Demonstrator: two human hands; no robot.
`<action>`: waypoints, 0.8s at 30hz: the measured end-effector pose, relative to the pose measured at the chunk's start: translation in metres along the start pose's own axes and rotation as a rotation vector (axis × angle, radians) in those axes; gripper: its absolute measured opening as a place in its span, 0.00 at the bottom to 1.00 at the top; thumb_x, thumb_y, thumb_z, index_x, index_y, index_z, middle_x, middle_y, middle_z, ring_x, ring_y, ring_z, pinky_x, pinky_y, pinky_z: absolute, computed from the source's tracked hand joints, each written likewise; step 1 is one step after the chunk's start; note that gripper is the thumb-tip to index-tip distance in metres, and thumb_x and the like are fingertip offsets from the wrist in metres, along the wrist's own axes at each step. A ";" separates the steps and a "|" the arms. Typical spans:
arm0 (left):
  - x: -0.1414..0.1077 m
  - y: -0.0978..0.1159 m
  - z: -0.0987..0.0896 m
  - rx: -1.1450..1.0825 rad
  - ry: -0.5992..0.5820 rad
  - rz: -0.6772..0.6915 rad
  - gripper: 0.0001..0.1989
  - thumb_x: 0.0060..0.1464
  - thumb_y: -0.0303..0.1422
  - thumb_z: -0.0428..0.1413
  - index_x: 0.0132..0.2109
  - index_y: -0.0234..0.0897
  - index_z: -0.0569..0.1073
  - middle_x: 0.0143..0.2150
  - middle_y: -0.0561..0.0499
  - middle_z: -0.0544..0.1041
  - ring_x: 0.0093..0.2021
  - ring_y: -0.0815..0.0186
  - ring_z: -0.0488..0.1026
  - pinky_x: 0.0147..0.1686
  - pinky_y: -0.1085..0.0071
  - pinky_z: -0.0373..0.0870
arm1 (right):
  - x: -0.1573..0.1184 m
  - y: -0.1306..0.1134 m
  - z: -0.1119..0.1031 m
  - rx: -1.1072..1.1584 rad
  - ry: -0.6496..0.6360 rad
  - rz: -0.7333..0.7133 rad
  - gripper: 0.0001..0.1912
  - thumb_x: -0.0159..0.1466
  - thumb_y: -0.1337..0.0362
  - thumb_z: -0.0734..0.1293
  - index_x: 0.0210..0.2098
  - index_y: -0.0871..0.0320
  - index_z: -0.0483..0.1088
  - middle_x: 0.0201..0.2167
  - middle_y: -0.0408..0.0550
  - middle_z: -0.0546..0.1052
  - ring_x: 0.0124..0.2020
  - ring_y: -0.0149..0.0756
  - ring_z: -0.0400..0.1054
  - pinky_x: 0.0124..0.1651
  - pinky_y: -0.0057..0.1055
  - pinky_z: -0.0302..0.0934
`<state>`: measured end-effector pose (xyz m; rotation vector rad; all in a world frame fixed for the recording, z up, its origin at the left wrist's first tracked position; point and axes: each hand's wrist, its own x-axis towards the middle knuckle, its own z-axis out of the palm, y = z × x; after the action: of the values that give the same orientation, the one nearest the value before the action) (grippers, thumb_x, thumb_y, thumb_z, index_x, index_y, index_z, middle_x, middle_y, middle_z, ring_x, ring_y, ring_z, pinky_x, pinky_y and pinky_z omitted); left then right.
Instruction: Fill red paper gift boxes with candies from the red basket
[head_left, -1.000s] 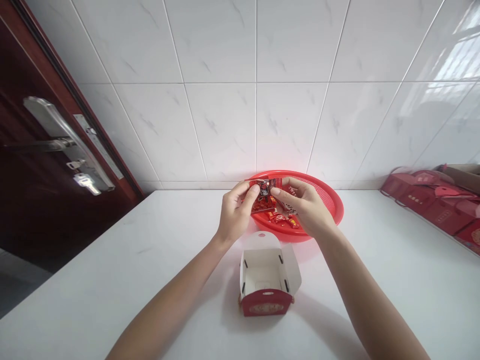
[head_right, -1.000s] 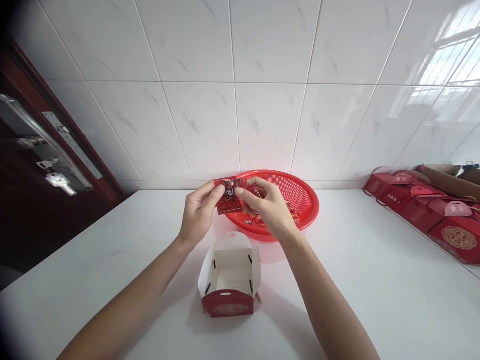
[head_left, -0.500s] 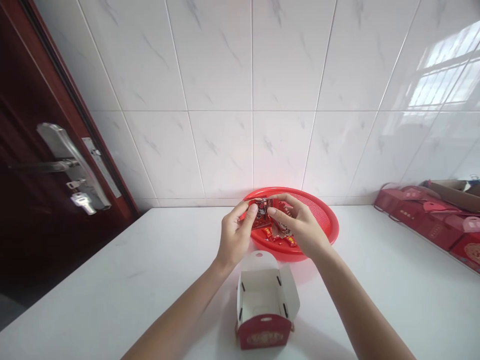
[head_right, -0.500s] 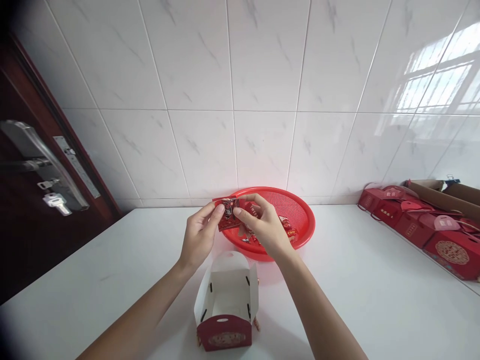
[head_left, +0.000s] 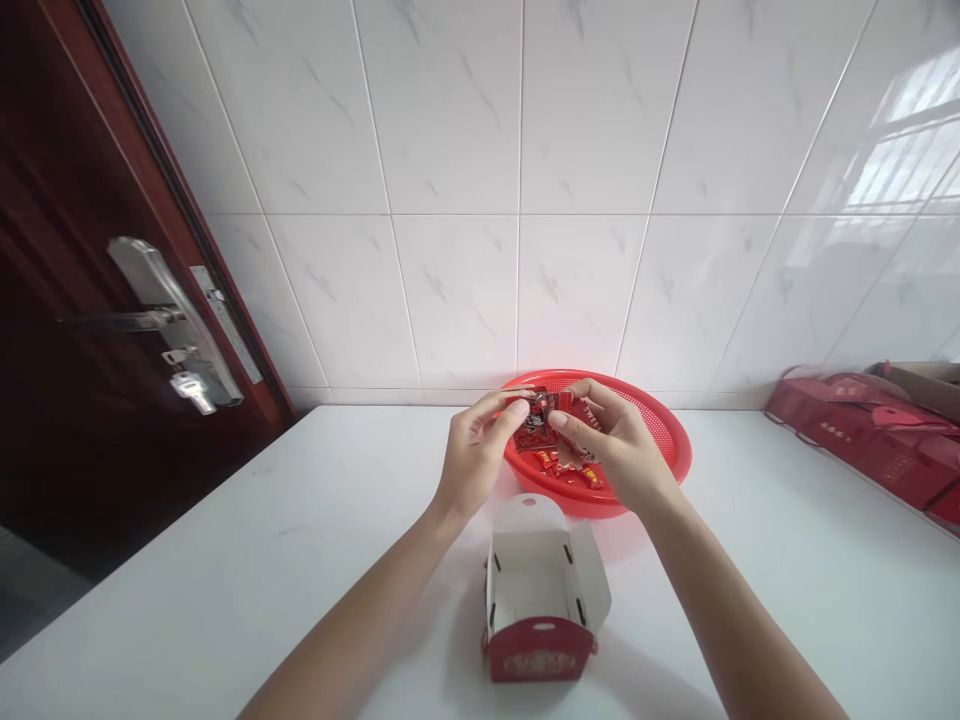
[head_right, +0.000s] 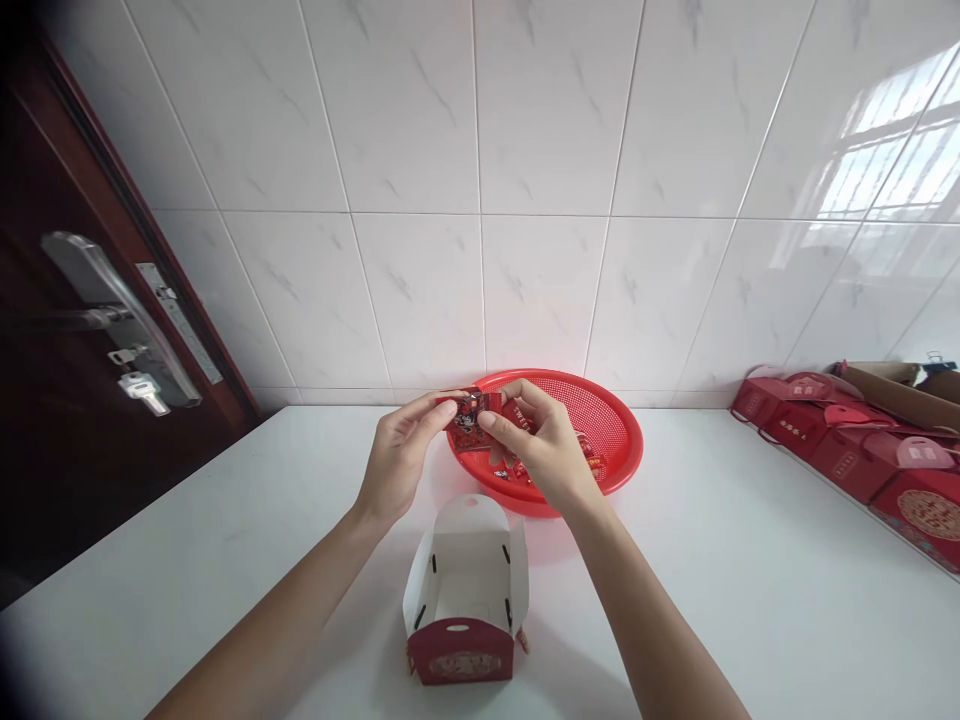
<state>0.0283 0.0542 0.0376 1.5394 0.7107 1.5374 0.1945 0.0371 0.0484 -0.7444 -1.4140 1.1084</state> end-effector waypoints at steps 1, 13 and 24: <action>0.000 0.001 0.000 0.001 0.015 0.006 0.12 0.58 0.41 0.63 0.41 0.38 0.84 0.45 0.46 0.83 0.48 0.58 0.78 0.48 0.66 0.75 | 0.000 -0.001 0.000 -0.012 -0.006 -0.010 0.18 0.60 0.52 0.76 0.32 0.56 0.67 0.24 0.39 0.71 0.20 0.27 0.62 0.24 0.28 0.57; -0.006 0.014 0.004 -0.273 -0.035 -0.156 0.13 0.55 0.43 0.67 0.42 0.39 0.86 0.41 0.46 0.84 0.45 0.59 0.78 0.45 0.67 0.73 | 0.001 0.002 -0.006 0.104 -0.091 -0.046 0.15 0.61 0.58 0.76 0.29 0.55 0.67 0.21 0.37 0.70 0.20 0.28 0.64 0.25 0.27 0.57; -0.005 0.003 0.003 -0.127 0.050 0.029 0.12 0.58 0.44 0.65 0.41 0.41 0.86 0.42 0.47 0.83 0.46 0.60 0.78 0.46 0.67 0.74 | 0.000 -0.001 0.000 -0.010 -0.067 -0.120 0.12 0.64 0.58 0.75 0.33 0.56 0.69 0.24 0.39 0.72 0.20 0.27 0.67 0.24 0.26 0.60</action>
<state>0.0302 0.0482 0.0382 1.4269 0.6087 1.6159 0.1948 0.0374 0.0491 -0.6260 -1.5019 1.0414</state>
